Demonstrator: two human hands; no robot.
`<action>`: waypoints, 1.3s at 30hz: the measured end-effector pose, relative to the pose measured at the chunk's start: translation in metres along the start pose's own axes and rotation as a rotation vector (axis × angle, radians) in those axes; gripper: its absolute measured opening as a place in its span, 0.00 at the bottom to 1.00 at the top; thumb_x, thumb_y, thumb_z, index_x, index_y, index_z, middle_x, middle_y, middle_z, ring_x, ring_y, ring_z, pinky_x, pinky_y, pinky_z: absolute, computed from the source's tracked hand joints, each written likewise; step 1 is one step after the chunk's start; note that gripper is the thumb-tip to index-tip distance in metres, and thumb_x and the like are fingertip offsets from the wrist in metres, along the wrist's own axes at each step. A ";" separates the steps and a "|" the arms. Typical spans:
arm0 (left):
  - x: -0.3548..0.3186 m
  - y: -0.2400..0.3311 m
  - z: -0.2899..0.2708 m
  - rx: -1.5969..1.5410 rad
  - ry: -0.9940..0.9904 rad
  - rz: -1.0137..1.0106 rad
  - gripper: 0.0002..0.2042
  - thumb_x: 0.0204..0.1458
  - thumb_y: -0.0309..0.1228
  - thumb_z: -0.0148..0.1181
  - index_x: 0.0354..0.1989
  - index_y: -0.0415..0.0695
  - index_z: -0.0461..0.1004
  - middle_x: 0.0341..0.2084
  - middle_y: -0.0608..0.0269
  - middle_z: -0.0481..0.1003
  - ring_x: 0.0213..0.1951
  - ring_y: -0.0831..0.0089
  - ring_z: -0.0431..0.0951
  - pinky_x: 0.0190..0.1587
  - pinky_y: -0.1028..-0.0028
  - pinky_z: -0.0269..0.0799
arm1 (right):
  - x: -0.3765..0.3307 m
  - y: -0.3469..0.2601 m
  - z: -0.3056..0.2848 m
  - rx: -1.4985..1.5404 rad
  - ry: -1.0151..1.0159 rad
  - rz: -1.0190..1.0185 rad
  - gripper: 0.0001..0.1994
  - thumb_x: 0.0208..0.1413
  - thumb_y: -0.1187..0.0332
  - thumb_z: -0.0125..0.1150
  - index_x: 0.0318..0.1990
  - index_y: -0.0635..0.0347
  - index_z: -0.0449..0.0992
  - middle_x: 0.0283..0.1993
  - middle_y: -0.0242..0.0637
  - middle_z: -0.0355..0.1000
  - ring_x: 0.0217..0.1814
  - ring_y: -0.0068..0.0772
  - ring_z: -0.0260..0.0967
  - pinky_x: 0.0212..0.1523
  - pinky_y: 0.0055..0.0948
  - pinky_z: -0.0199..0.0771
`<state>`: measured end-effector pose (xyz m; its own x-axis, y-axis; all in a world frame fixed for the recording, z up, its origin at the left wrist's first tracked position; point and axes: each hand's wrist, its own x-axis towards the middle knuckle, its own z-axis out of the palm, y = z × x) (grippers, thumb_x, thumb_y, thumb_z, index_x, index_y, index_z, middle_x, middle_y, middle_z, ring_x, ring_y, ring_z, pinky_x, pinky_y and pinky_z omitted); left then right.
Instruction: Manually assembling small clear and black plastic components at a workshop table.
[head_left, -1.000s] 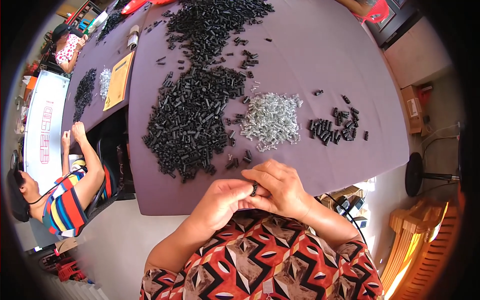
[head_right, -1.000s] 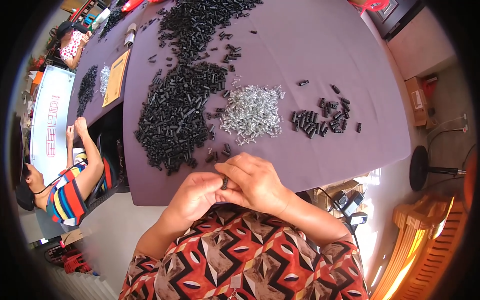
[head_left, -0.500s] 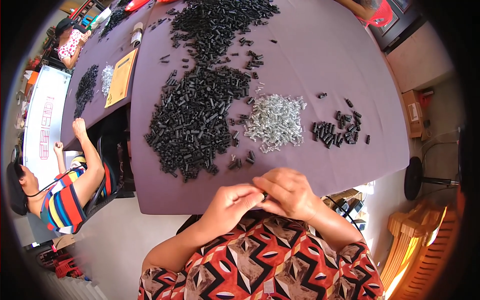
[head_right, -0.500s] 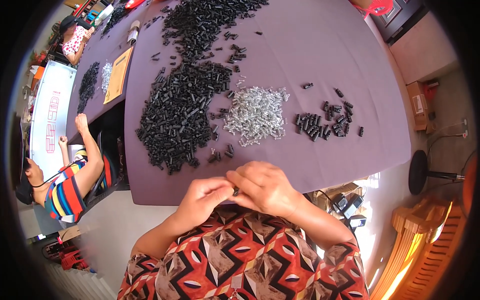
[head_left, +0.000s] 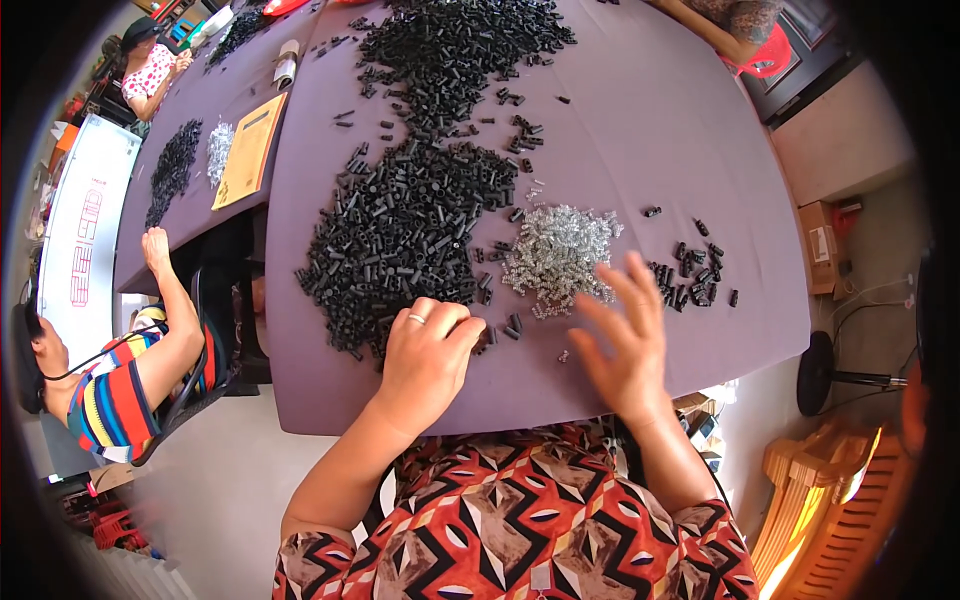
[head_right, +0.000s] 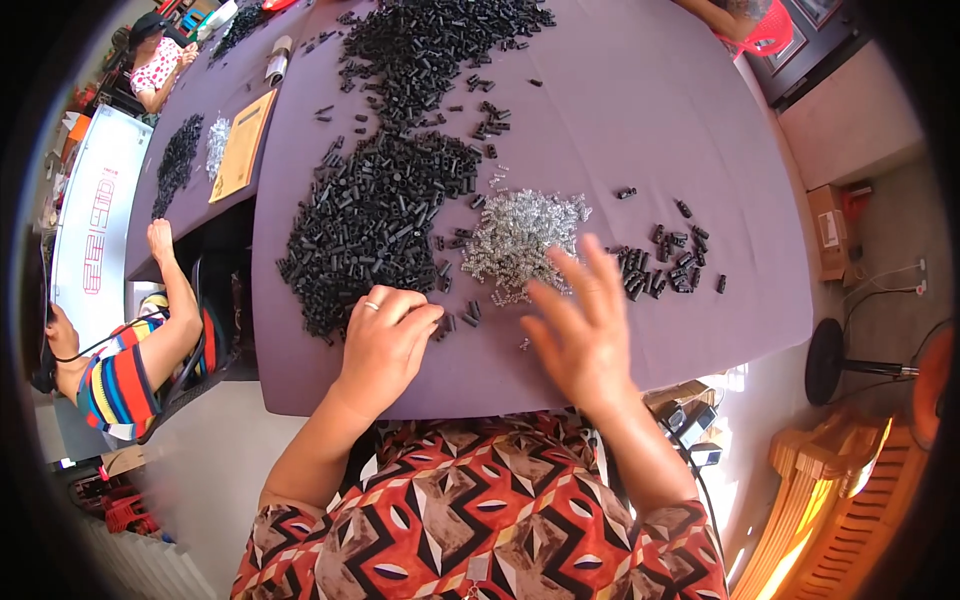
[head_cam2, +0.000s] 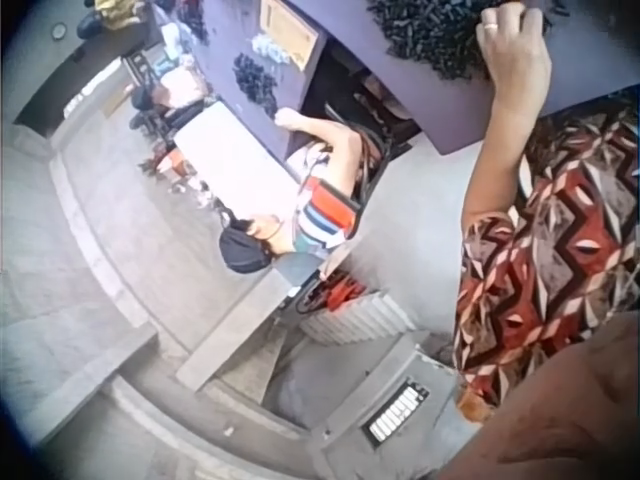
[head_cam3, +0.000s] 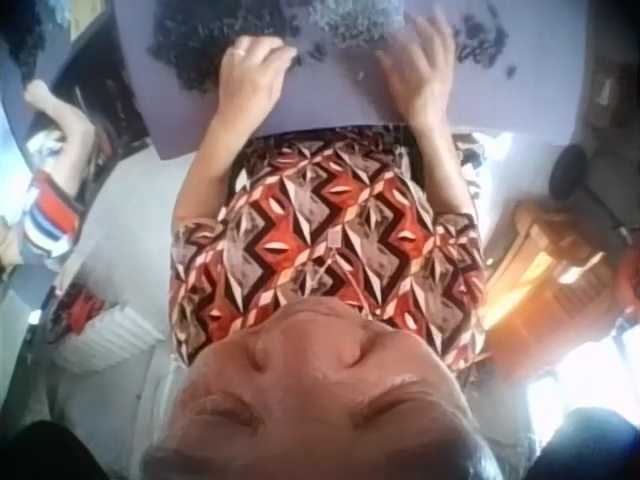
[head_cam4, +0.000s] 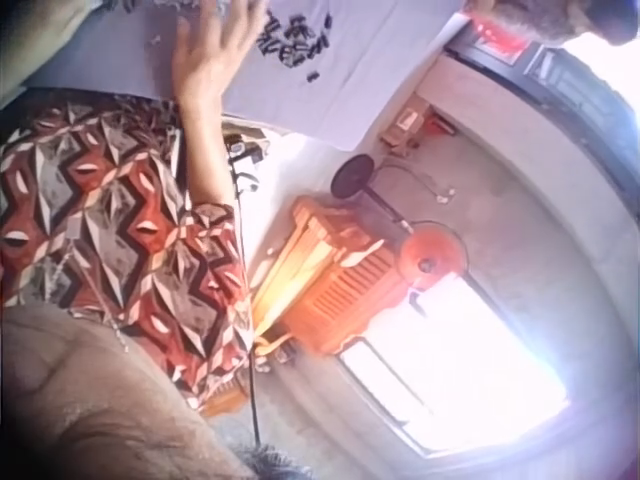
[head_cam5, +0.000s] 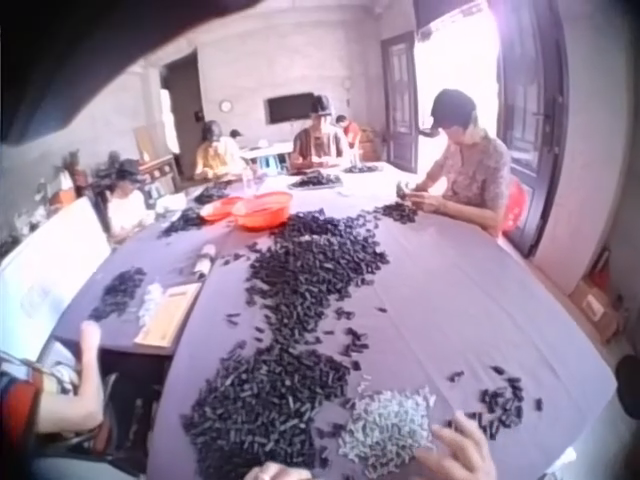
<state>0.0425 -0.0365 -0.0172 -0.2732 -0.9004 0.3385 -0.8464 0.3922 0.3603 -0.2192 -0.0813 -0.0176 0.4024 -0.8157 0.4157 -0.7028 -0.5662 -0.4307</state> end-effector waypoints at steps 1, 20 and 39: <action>0.000 -0.001 0.001 0.001 -0.011 -0.003 0.09 0.48 0.25 0.68 0.39 0.46 0.81 0.38 0.66 0.76 0.41 0.62 0.74 0.44 0.63 0.69 | 0.004 -0.010 0.005 0.062 -0.032 -0.031 0.21 0.43 0.71 0.77 0.48 0.55 0.83 0.68 0.43 0.68 0.78 0.58 0.52 0.74 0.58 0.57; 0.004 0.005 0.000 0.117 -0.014 -0.078 0.09 0.51 0.28 0.68 0.40 0.45 0.77 0.39 0.62 0.74 0.43 0.60 0.73 0.47 0.61 0.67 | 0.008 -0.024 0.017 0.220 0.003 -0.095 0.15 0.45 0.74 0.74 0.44 0.58 0.82 0.61 0.39 0.74 0.73 0.55 0.61 0.66 0.51 0.67; 0.027 0.008 -0.007 0.064 0.044 -0.026 0.04 0.54 0.25 0.66 0.36 0.44 0.76 0.36 0.60 0.75 0.39 0.58 0.75 0.44 0.61 0.69 | 0.003 -0.021 0.007 0.253 0.040 -0.061 0.16 0.46 0.74 0.73 0.45 0.57 0.82 0.57 0.39 0.75 0.67 0.51 0.67 0.62 0.47 0.71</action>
<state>0.0317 -0.0558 0.0012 -0.2314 -0.9004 0.3684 -0.8810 0.3545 0.3134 -0.1994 -0.0728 -0.0132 0.4127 -0.7765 0.4762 -0.5068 -0.6302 -0.5883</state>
